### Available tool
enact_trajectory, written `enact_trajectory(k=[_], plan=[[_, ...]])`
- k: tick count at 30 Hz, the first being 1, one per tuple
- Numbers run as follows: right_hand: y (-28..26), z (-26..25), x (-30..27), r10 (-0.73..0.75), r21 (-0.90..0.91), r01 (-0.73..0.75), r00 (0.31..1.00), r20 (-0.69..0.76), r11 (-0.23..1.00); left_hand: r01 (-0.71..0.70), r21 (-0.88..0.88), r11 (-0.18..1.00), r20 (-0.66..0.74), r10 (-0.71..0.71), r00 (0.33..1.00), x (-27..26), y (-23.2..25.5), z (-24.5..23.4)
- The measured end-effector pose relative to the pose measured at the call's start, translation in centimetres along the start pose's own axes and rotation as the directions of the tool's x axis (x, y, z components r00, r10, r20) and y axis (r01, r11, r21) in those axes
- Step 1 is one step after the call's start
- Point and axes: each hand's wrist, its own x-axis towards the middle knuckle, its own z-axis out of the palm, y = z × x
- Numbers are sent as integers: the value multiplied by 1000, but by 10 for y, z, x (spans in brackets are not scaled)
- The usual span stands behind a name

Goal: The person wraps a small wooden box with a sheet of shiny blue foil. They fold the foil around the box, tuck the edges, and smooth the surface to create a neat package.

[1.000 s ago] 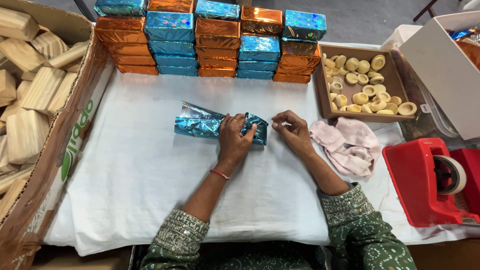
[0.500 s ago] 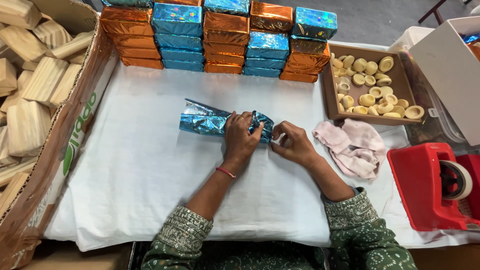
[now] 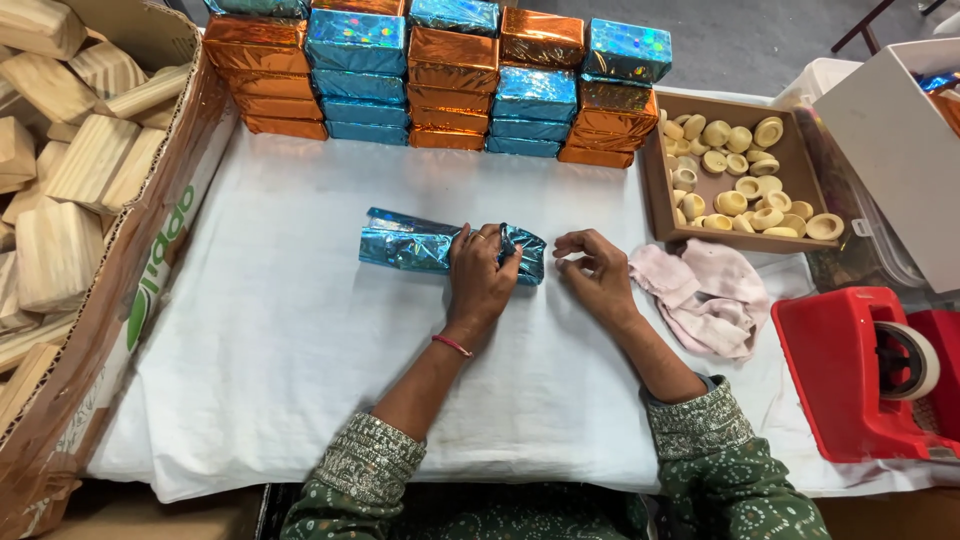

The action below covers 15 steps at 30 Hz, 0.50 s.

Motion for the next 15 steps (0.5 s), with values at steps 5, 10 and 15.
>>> enact_trajectory(k=[5,10,15], plan=[[1,4,0,-28,14,27,999,34,1000,-6,-13,1000,-20,6,1000,-1,3,-3],[-7,11,-7,-92,-38,94,995,43,995,-42,-13,999,-41,42,998,-3,3,-2],[-56,11,-3,92,-48,-92,996,3,995,-46,-23,999,-57,44,997,-4,6,-4]])
